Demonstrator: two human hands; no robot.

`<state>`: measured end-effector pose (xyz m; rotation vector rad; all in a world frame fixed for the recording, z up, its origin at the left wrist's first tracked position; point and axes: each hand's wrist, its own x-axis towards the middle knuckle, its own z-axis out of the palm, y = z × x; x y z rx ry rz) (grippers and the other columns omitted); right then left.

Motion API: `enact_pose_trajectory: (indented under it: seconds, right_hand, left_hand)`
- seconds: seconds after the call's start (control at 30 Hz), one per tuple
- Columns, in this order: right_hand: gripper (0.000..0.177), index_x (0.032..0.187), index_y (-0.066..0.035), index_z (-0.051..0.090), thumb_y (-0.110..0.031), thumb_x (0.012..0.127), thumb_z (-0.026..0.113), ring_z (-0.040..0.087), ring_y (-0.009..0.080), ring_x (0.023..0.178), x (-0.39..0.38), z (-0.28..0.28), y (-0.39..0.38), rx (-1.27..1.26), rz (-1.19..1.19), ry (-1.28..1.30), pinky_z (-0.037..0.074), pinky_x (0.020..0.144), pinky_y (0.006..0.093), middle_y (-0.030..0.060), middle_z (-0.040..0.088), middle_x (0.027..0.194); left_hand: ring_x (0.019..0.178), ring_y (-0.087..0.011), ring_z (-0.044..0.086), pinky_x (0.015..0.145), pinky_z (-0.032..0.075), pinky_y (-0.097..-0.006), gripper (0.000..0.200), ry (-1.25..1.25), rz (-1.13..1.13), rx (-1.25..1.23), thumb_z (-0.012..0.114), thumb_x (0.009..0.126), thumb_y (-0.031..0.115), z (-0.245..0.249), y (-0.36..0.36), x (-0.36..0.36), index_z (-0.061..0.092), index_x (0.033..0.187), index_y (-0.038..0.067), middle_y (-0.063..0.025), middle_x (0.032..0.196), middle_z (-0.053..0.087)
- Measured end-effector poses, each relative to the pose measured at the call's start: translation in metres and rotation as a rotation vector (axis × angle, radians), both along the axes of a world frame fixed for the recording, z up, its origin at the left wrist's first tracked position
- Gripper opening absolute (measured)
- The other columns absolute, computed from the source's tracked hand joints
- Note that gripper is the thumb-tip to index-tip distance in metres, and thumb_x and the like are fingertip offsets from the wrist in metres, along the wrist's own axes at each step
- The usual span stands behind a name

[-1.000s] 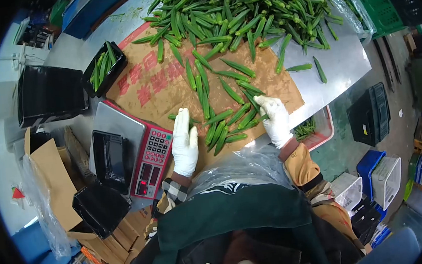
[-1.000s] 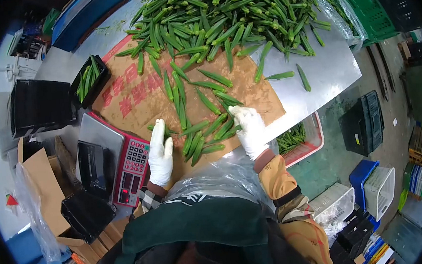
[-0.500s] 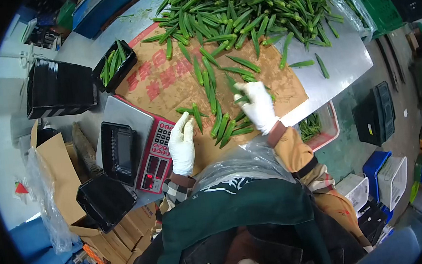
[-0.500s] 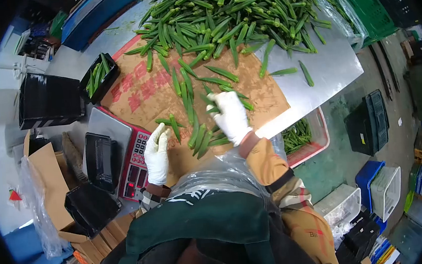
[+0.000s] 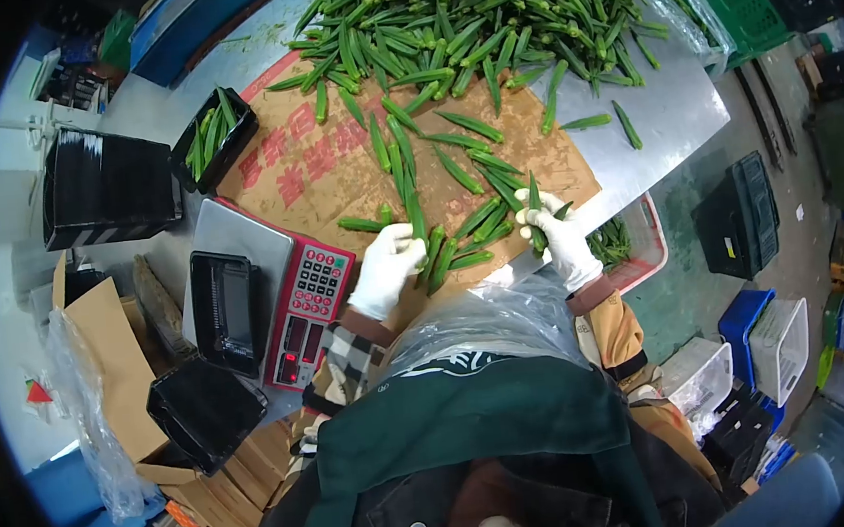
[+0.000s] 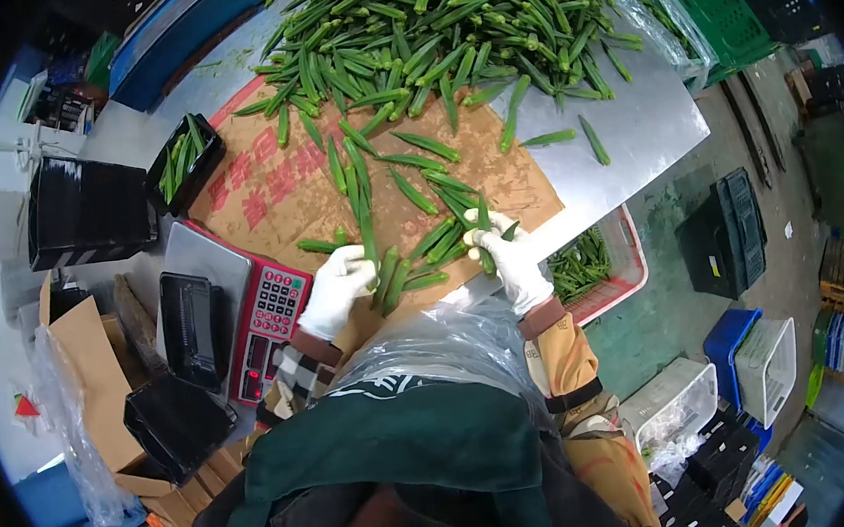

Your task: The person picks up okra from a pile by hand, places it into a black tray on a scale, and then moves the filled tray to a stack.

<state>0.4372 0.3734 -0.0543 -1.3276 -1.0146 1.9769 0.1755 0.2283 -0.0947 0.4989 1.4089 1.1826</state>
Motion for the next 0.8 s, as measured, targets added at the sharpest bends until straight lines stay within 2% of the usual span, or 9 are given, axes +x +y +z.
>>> enact_pose_trajectory:
  seconds: [0.07, 0.17, 0.4, 0.53, 0.6, 0.63, 0.7, 0.73, 0.8]
  right_hand:
    - [0.028, 0.125, 0.0, 0.064, -0.007, 0.099, 0.059, 0.062, 0.0105, 0.065, 0.0, -0.009, 0.0, -0.035, 0.06, 0.068, 0.05, 0.059, 0.0205, 0.0047, 0.07, 0.087]
    - [0.028, 0.126, 0.001, 0.063, -0.009, 0.1, 0.059, 0.063, 0.0108, 0.067, -0.008, -0.01, -0.001, -0.076, 0.105, 0.122, 0.051, 0.059, 0.0215, 0.0059, 0.07, 0.088]
    - [0.026, 0.124, 0.001, 0.063, -0.004, 0.099, 0.06, 0.068, 0.0116, 0.076, -0.016, 0.004, 0.0, -0.047, 0.139, 0.056, 0.055, 0.059, 0.0248, 0.0093, 0.072, 0.097]
    - [0.026, 0.123, 0.001, 0.063, 0.002, 0.097, 0.058, 0.068, 0.0137, 0.081, -0.002, -0.024, 0.004, 0.259, 0.105, -0.241, 0.055, 0.068, 0.0241, 0.0081, 0.073, 0.102]
    - [0.026, 0.122, 0.003, 0.063, 0.005, 0.097, 0.057, 0.069, 0.0147, 0.087, -0.004, -0.038, -0.001, 0.487, 0.106, -0.31, 0.055, 0.077, 0.0238, 0.0071, 0.073, 0.104]
    - [0.039, 0.127, 0.001, 0.062, 0.012, 0.09, 0.058, 0.068, 0.0183, 0.103, -0.004, -0.035, -0.005, 0.541, 0.175, -0.393, 0.053, 0.091, 0.0248, 0.0097, 0.069, 0.12]
    - [0.051, 0.13, -0.003, 0.062, 0.015, 0.083, 0.058, 0.064, 0.0224, 0.114, -0.009, -0.026, -0.007, 0.815, 0.493, -0.558, 0.051, 0.096, 0.0285, 0.0131, 0.063, 0.131]
    - [0.057, 0.132, -0.005, 0.062, 0.016, 0.08, 0.058, 0.062, 0.0245, 0.12, -0.012, -0.024, -0.008, 0.951, 0.656, -0.638, 0.051, 0.099, 0.0303, 0.0148, 0.06, 0.137]
    - [0.06, 0.141, -0.012, 0.054, 0.008, 0.085, 0.053, 0.058, 0.03, 0.122, -0.023, -0.025, -0.013, 1.012, 0.838, -0.782, 0.051, 0.101, 0.036, 0.0167, 0.053, 0.145]
  left_hand:
    - [0.089, -0.0215, 0.067, 0.077, 0.056, -0.0343, 0.051, -0.581, 0.083, 0.07, 0.07, 0.096, 0.017, 0.044, 0.005, -0.005, 0.048, 0.139, 0.003, -0.0123, 0.107, 0.065]
    - [0.096, -0.0214, 0.067, 0.083, 0.058, -0.0381, 0.059, -0.802, 0.026, 0.208, 0.066, 0.098, 0.018, 0.057, -0.003, -0.008, 0.038, 0.148, 0.003, -0.0116, 0.117, 0.062]
    - [0.104, -0.0225, 0.063, 0.09, 0.055, -0.0424, 0.066, -0.848, 0.009, 0.258, 0.069, 0.096, 0.017, 0.061, -0.011, -0.005, 0.036, 0.151, 0.004, -0.0094, 0.118, 0.059]
    - [0.112, -0.0268, 0.061, 0.095, 0.052, -0.0456, 0.058, -0.826, 0.069, 0.324, 0.071, 0.094, 0.018, 0.073, -0.011, -0.022, 0.045, 0.143, 0.004, -0.0099, 0.122, 0.059]
    - [0.105, -0.0205, 0.063, 0.095, 0.053, -0.0428, 0.052, -0.605, 0.131, 0.205, 0.07, 0.095, 0.018, 0.078, -0.015, -0.026, 0.049, 0.139, 0.002, -0.0089, 0.121, 0.06]
    - [0.103, -0.0182, 0.063, 0.094, 0.053, -0.0416, 0.05, -0.47, 0.124, 0.137, 0.07, 0.095, 0.017, 0.073, -0.015, -0.029, 0.05, 0.138, 0.002, -0.008, 0.12, 0.061]
    - [0.094, -0.0103, 0.063, 0.089, 0.053, -0.0348, 0.044, -0.171, 0.141, 0.024, 0.07, 0.093, 0.015, 0.078, -0.011, -0.022, 0.055, 0.132, 0.001, -0.0041, 0.107, 0.064]
    - [0.094, -0.0126, 0.063, 0.086, 0.053, -0.0324, 0.037, 0.023, 0.074, -0.014, 0.071, 0.092, 0.014, 0.07, -0.011, -0.019, 0.059, 0.124, 0.0, -0.0031, 0.104, 0.066]
    - [0.096, -0.016, 0.063, 0.084, 0.052, -0.0316, 0.036, 0.518, -0.103, 0.045, 0.073, 0.09, 0.016, 0.038, -0.014, -0.003, 0.061, 0.119, 0.001, -0.0062, 0.107, 0.067]
